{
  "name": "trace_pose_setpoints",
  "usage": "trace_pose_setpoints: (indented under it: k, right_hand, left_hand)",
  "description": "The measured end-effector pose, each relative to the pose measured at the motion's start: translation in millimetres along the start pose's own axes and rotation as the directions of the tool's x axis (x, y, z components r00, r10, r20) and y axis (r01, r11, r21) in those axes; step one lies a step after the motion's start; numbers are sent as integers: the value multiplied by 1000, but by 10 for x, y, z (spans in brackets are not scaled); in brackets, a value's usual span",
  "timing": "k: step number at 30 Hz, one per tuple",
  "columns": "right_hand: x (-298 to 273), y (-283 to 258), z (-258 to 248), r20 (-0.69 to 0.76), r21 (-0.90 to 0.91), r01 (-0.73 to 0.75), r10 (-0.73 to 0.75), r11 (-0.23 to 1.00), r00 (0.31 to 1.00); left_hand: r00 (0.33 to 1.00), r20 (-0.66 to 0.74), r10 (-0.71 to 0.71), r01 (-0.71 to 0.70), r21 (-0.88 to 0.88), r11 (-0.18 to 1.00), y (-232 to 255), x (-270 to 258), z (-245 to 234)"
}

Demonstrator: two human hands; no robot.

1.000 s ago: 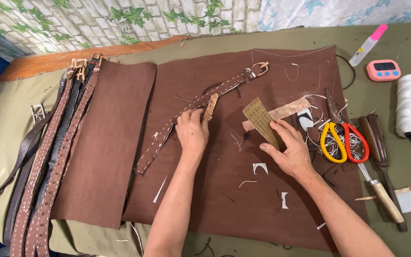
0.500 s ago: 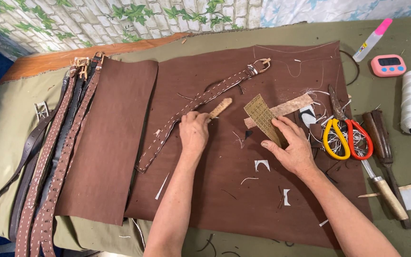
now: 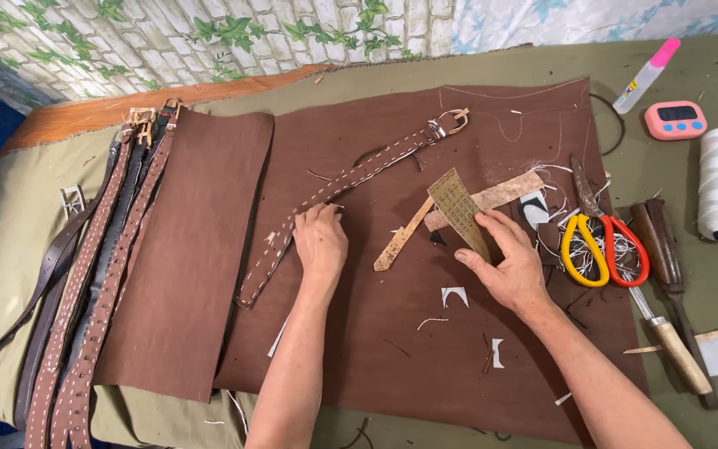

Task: Cutting, sanding, and punching holes in leather straps to create belts

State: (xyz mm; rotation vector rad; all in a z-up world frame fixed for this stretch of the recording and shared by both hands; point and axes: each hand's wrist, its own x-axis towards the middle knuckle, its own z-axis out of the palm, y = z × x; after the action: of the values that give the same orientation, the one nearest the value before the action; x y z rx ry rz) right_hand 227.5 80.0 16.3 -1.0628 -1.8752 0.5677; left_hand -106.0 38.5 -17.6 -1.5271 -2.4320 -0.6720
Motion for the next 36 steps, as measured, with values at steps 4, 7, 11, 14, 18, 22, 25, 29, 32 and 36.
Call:
trace_pose_setpoints:
  k: [4,7,11,14,18,22,25,29,32,36]
  right_hand:
    - [-2,-9,10,-1,-36,-1,1,999,1000]
    - [-6,18,19,-9,-69,10,-10,998,1000]
    - [10,5,5,-4,-60,-1,1,998,1000]
    - [14,-4,-2,-12,-13,-12,12,1000,1000]
    - [56,25,3,-107,104,-42,53,994,993]
    - [42,-11,-30,-98,140,-73,88,987,991]
    - [69,-37,-35,-96,134,-52,65,990,993]
    - [60,-13,2,-61,72,-84,88,994,994]
    - [75,-5,-1,-57,92,-91,96,992,994]
    - [110,35,-27,-94,192,-94,114,977,989]
  left_hand:
    - [999,36,-22,22,-3,1000,-22,102,23]
    - [1000,18,25,-25,34,999,-18,329,32]
    - [974,227,-11,-16,119,993,110,655,-27]
    - [933,330,144,-208,167,964,515,483,-245]
    - [695,184,695,-477,-605,638,805,-208,-182]
    - [804,165,571,-439,-483,757,523,202,247]
    - [920,45,389,-363,-281,889,547,668,433]
    - [877,161,452,-418,-208,885,897,1007,428]
    - [839,358,409,-399,-106,911,1142,1137,394]
    - [711,262,652,-614,-221,758,1308,637,309]
